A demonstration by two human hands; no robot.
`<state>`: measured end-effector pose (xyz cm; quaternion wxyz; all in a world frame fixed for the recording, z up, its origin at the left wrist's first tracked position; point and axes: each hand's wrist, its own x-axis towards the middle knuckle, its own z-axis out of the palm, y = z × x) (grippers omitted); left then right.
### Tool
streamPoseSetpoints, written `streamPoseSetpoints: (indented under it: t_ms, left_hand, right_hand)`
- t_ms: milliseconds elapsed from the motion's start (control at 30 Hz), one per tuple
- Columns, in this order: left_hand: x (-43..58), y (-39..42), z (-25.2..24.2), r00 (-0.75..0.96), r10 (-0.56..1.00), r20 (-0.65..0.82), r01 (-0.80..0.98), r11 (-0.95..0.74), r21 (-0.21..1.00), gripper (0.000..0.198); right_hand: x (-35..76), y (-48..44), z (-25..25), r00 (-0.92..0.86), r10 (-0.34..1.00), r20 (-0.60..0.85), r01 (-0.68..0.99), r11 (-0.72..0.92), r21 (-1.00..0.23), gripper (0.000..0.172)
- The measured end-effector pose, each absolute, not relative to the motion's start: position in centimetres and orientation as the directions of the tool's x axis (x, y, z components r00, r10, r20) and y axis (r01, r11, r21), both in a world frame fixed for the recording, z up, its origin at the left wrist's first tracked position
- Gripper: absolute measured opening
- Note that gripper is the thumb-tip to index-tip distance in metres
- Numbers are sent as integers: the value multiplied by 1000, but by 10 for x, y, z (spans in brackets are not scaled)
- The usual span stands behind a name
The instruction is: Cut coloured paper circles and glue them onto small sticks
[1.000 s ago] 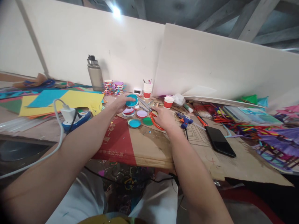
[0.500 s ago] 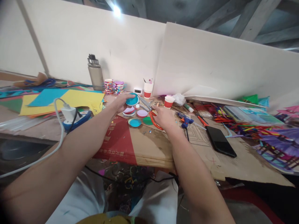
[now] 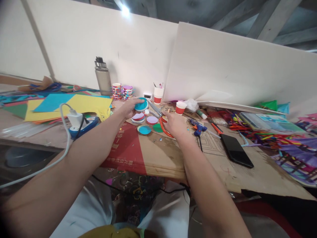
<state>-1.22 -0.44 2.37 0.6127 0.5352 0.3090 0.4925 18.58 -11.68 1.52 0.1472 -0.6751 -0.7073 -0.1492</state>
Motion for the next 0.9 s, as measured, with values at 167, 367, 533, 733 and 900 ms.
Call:
streamPoseSetpoints:
  t_ms: [167,367,533,733,900]
  left_hand:
    - [-12,-5,25,332,931,152,-280,-57,958,9]
    - [-12,-5,25,343,924,167,-297,-62,953,14]
    - [-12,-7,27,345,925,158,-289,-56,956,16]
    - [-11,-7,28,340,929,145,-302,-38,952,15]
    - [-11,-7,28,347,926,150,-310,-38,950,17]
  right_hand:
    - [183,-119,16,-33,899,437,999,45,-17,47]
    - [184,-118,15,-38,889,455,996,71,-55,45]
    - [182,-118,16,-18,890,456,996,54,-66,43]
    - [182,-117,15,-11,897,442,1000,6,12,46]
    - [182,-117,15,-30,900,434,999,14,38,44]
